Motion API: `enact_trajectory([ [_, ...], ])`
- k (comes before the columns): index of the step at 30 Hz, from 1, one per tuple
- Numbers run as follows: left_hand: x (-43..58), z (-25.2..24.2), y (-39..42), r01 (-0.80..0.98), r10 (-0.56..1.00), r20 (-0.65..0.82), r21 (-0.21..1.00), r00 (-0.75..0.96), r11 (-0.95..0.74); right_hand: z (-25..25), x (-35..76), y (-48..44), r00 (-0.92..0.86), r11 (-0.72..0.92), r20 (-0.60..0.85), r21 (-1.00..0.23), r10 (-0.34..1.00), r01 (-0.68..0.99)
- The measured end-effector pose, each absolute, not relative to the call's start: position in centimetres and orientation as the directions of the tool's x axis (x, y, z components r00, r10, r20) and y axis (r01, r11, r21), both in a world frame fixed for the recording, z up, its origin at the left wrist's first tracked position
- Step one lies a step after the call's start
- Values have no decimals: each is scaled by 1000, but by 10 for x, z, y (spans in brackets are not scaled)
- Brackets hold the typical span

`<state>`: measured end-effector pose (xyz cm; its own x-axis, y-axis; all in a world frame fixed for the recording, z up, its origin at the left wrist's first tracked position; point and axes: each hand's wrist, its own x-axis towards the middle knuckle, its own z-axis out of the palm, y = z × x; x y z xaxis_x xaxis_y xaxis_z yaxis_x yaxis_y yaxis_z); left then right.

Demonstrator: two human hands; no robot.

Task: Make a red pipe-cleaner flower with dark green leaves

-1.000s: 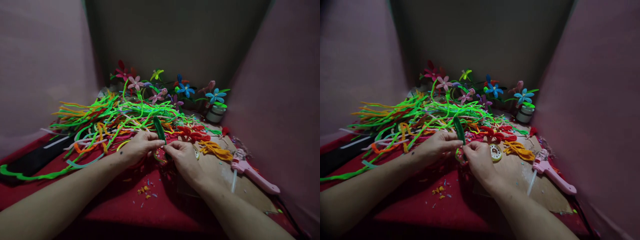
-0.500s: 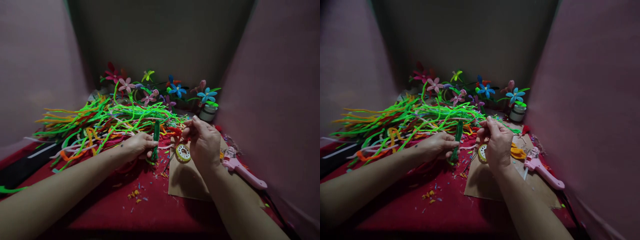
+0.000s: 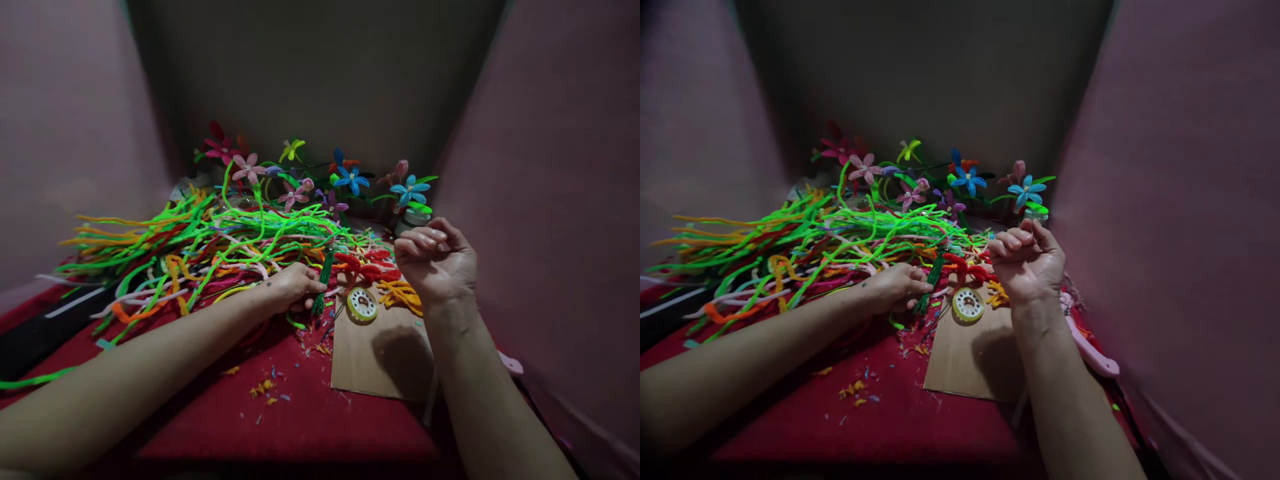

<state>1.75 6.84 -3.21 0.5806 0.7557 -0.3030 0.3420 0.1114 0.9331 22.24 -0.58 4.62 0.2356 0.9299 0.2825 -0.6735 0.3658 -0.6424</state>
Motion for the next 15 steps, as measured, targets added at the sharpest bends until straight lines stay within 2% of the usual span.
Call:
enact_trajectory([
  [3, 18, -29, 63, 351, 762, -288, 933, 580, 86, 43, 217, -6, 183, 285, 223, -633, 957, -720],
  [5, 20, -26, 57, 369, 764, -282, 927, 580, 62, 41, 207, -8, 134, 222, 182, -670, 974, -708],
  [11, 29, -28, 53, 427, 791, -241, 904, 562, -28, 36, 173, -14, 49, 178, 182, -809, 982, -560],
  [15, 20, -27, 57, 426, 830, -136, 895, 540, -130, 27, 161, -17, -12, 154, 179, -874, 984, -461],
])
